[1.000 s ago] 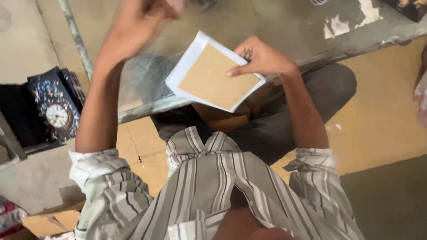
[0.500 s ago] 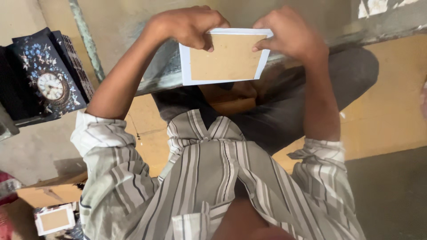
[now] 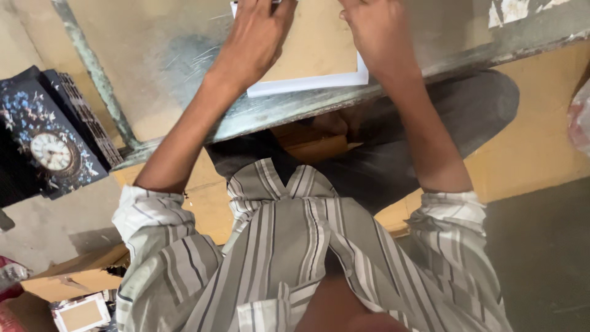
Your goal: The person sits on the floor and assembles small photo frames by placing a backing card into a frame and pressing the edges to secure it. They handle multiple frames one by one, stacking the finished ones on the table.
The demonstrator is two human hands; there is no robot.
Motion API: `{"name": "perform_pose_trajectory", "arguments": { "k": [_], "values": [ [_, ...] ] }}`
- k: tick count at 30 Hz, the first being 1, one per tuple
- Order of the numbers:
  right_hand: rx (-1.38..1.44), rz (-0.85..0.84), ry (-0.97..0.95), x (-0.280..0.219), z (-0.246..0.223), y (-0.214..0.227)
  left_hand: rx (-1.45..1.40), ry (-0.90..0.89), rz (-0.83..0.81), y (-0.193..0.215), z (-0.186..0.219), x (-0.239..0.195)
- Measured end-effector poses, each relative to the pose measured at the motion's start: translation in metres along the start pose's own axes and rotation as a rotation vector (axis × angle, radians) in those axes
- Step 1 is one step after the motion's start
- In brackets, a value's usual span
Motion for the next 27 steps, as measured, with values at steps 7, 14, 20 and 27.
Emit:
{"name": "perform_pose_trajectory", "arguments": {
  "k": [7, 14, 20, 27],
  "values": [
    [0.103, 0.003, -0.008, 0.001, -0.019, 0.005, 0.003, 0.063, -0.022, -0.014, 0.003, -0.015],
    [-0.212, -0.041, 0.207, -0.001, -0.057, -0.026, -0.012, 0.146, 0.016, -0.021, -0.008, -0.026],
    [-0.182, -0.215, -0.287, -0.032, -0.008, 0.004, 0.062, 0.368, 0.040, 0.029, -0.040, -0.061],
    [-0.104, -0.207, -0.275, -0.021, -0.022, -0.029, 0.110, 0.282, 0.150, 0.031, -0.039, -0.041]
  ]
}}
Point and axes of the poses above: each hand's wrist, its own x-axis towards the middle knuckle, its own y-axis out of the back of the hand, z = x × y, the point moved 8 cm from there along x, towards the middle knuckle, and after that the axes turned 9 degrees about x, right-handed, at the moved point
